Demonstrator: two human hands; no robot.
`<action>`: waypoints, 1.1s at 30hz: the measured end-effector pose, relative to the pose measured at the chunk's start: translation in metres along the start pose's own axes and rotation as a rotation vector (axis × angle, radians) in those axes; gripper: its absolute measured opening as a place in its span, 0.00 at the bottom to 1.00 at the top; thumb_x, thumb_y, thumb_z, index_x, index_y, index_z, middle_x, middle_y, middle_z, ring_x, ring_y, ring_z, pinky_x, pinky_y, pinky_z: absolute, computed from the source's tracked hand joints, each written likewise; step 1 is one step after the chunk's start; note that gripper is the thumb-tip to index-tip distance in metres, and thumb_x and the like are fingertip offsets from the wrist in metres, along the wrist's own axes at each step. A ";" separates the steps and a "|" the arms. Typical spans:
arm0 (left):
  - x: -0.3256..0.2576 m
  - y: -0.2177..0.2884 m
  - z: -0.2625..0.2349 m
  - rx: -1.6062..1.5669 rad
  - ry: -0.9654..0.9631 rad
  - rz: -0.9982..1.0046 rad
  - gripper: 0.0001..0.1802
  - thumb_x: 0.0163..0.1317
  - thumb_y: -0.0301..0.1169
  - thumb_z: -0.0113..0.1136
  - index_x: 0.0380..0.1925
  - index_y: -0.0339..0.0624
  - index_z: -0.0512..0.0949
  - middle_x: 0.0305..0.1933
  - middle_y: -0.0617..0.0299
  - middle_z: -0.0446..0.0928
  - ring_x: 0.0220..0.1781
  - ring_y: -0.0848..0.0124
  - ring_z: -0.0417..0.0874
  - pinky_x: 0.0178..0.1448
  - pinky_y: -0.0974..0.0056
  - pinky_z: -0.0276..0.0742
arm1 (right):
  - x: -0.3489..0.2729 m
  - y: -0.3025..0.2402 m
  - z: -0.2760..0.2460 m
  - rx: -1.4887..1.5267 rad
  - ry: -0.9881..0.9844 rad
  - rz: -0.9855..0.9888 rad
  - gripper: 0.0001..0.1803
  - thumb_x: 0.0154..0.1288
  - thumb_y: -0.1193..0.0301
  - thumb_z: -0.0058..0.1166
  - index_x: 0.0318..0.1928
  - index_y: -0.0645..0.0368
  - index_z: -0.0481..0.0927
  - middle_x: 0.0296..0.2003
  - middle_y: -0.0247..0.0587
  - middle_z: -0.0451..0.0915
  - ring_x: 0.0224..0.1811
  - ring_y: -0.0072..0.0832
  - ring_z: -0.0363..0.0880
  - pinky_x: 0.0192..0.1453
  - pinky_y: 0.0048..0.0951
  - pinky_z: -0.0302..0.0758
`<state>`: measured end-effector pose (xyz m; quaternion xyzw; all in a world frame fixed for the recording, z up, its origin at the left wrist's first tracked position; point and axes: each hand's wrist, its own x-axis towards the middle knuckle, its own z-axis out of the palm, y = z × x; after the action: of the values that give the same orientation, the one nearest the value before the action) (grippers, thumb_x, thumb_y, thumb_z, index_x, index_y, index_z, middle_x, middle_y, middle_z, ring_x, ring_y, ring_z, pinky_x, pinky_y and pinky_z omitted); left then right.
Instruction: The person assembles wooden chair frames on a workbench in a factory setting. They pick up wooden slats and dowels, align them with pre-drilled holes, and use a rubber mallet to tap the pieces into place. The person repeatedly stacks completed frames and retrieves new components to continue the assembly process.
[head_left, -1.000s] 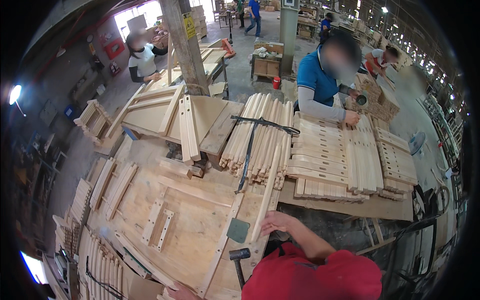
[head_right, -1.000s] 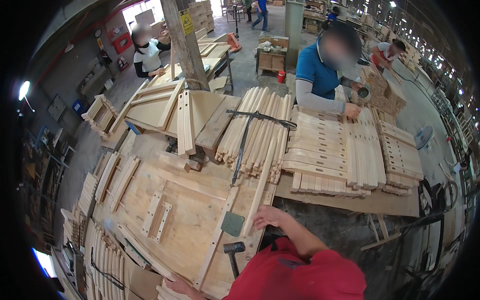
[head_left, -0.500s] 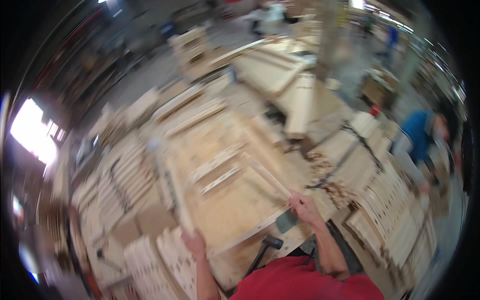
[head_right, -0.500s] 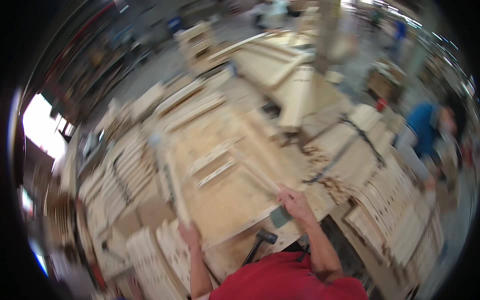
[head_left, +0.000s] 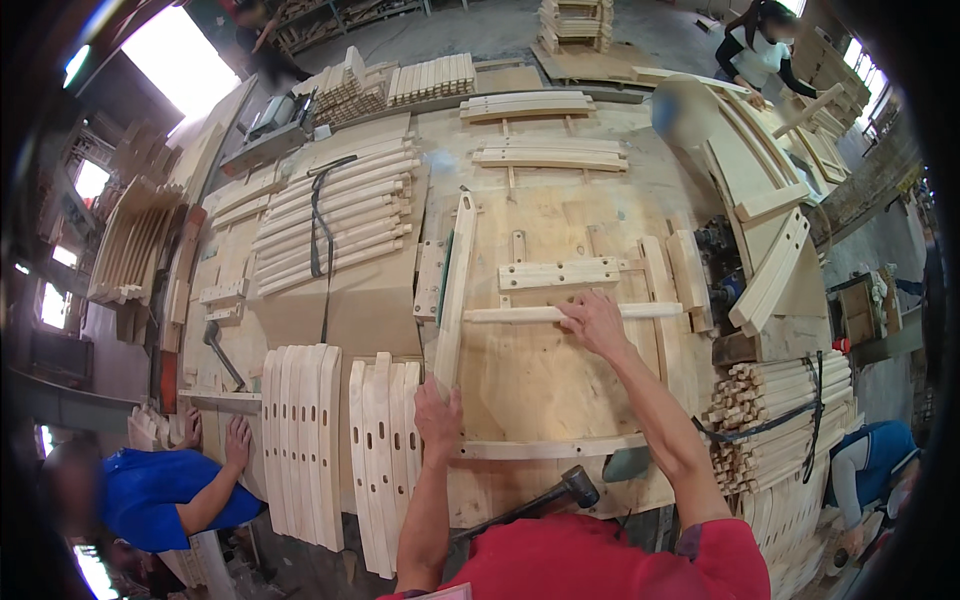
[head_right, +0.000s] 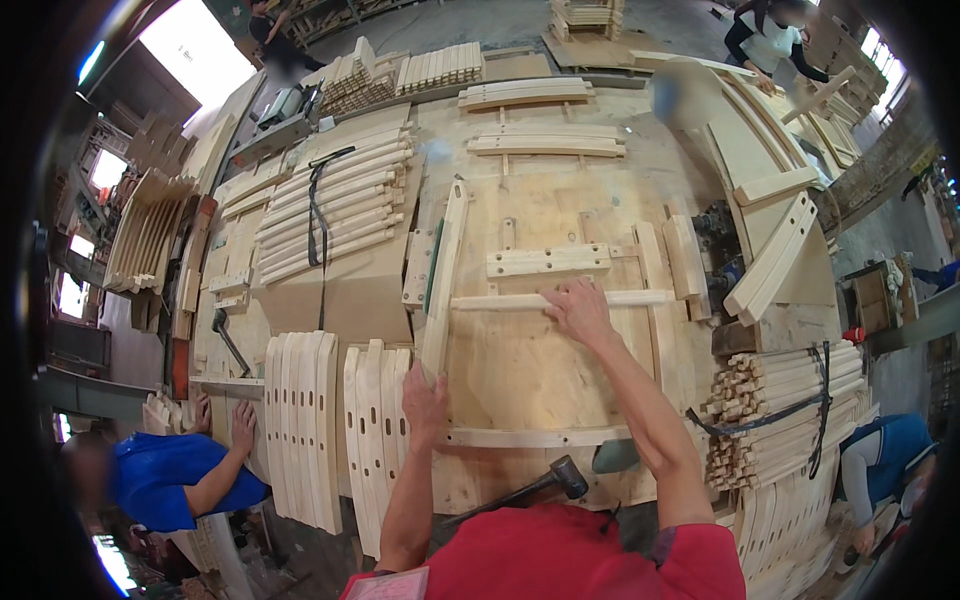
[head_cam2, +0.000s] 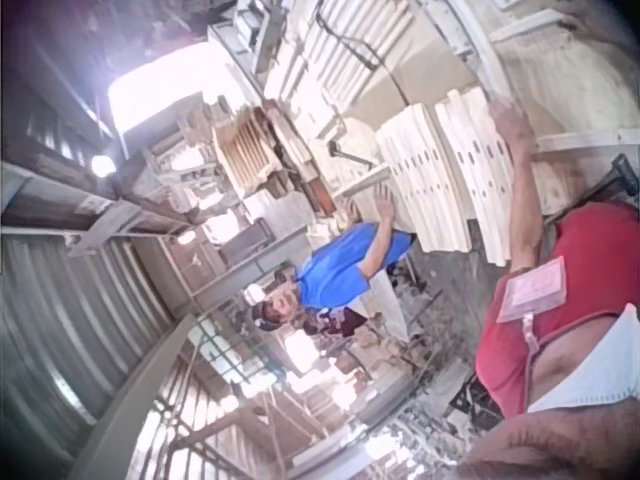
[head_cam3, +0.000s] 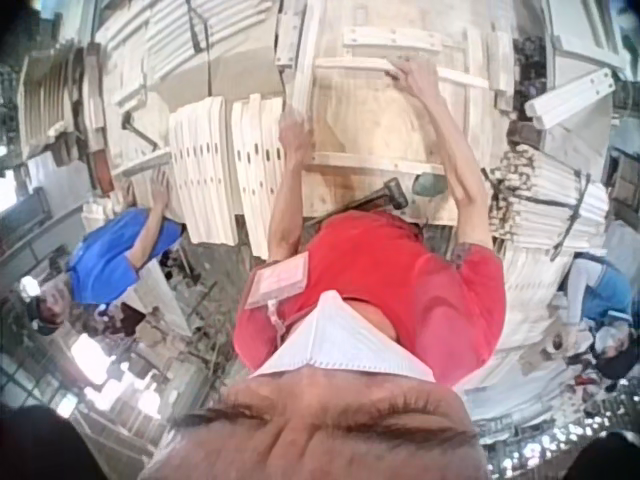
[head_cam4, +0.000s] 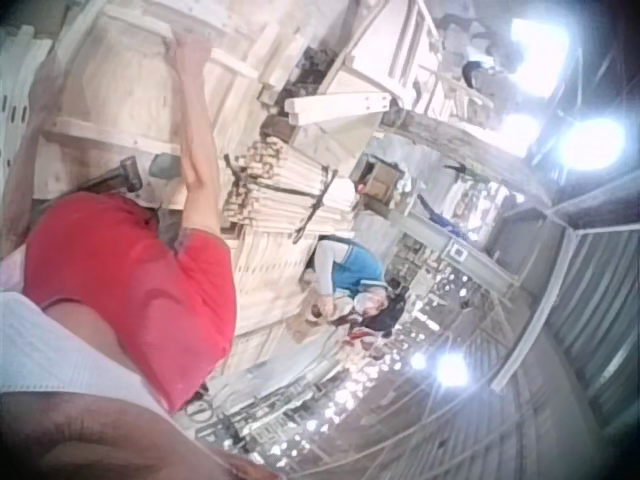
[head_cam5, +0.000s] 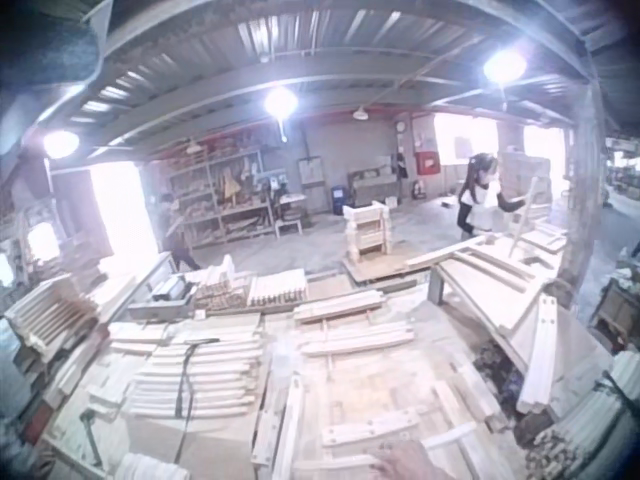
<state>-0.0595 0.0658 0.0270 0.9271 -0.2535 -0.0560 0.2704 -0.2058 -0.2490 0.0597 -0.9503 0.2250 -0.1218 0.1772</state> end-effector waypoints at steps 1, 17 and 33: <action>0.000 0.001 0.000 0.004 -0.009 -0.012 0.32 0.66 0.39 0.65 0.65 0.34 0.69 0.51 0.42 0.77 0.56 0.43 0.78 0.58 0.45 0.76 | 0.007 0.006 0.004 -0.002 -0.009 0.025 0.14 0.63 0.60 0.64 0.49 0.41 0.88 0.40 0.34 0.80 0.49 0.35 0.77 0.52 0.42 0.69; 0.008 0.014 0.005 0.075 -0.007 0.043 0.35 0.66 0.35 0.64 0.72 0.38 0.66 0.55 0.40 0.76 0.55 0.42 0.79 0.55 0.46 0.78 | 0.072 -0.053 0.114 0.259 0.239 -0.106 0.10 0.54 0.68 0.60 0.37 0.52 0.85 0.42 0.39 0.84 0.46 0.40 0.80 0.54 0.45 0.74; 0.054 0.100 0.042 -0.098 0.033 0.677 0.23 0.66 0.29 0.61 0.62 0.37 0.76 0.64 0.44 0.75 0.69 0.48 0.72 0.72 0.45 0.65 | -0.135 0.052 -0.022 -0.187 0.415 0.888 0.33 0.62 0.67 0.62 0.66 0.62 0.67 0.59 0.57 0.76 0.61 0.55 0.74 0.64 0.60 0.68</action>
<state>-0.0673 -0.0540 0.0460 0.7771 -0.5393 0.0396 0.3219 -0.3502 -0.2347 0.0390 -0.7304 0.6483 -0.2006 0.0776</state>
